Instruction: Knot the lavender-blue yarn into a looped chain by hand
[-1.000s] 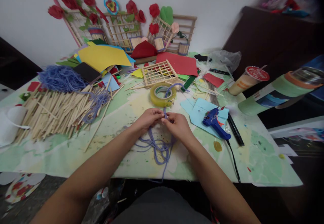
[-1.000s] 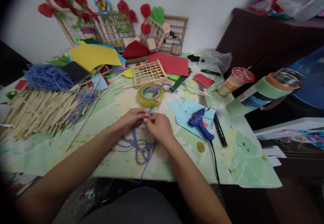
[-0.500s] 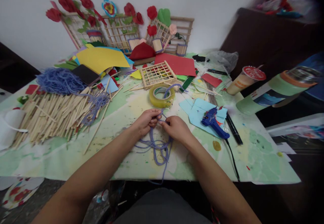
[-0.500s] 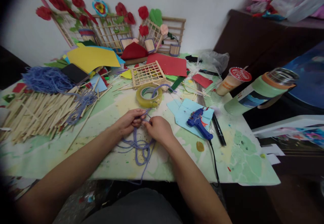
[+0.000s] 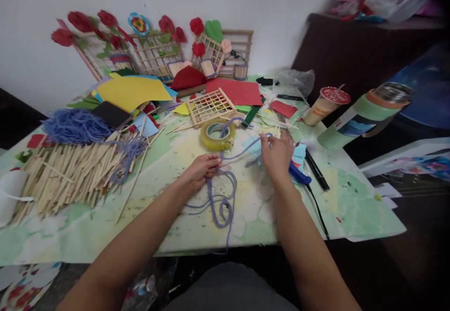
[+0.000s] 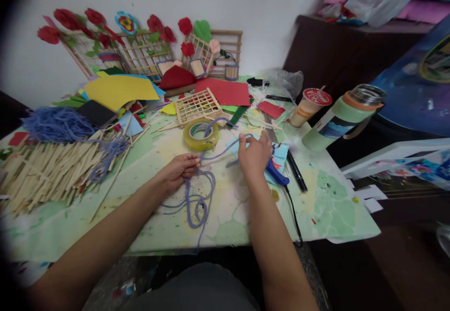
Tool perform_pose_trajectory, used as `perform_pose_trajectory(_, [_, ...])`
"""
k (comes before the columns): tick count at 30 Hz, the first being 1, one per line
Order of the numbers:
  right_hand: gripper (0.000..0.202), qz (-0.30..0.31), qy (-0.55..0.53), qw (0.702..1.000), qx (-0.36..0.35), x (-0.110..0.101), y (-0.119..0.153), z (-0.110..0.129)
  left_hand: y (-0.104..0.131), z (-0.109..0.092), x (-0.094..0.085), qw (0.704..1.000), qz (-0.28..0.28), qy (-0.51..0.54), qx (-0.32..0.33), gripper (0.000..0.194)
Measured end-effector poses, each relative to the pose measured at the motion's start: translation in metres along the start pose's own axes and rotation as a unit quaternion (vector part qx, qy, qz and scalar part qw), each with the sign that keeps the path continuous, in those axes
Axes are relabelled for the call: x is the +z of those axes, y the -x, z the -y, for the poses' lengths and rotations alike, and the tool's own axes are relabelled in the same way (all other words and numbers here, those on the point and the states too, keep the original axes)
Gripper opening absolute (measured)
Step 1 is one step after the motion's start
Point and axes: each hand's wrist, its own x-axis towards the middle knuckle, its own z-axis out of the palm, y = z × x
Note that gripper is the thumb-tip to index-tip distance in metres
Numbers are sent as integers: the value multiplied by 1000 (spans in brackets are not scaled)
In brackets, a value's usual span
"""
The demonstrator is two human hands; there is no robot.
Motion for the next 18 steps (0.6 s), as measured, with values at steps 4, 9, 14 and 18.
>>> perform_pose_trajectory(4, [27, 90, -73, 989, -94, 8, 16, 18, 1, 0, 3, 999, 4, -34, 2, 20])
perform_pose_trajectory(9, [25, 255, -209, 934, -137, 26, 44, 39, 1, -1, 3, 999, 28, -32, 1, 21])
perform_pose_trajectory(14, [20, 287, -187, 929, -139, 25, 51, 43, 1, -3, 2, 999, 23, -37, -7, 20])
perform_pose_trajectory(18, [27, 314, -146, 929, -132, 20, 47, 45, 3, -3, 3, 997, 26, -66, -14, 22])
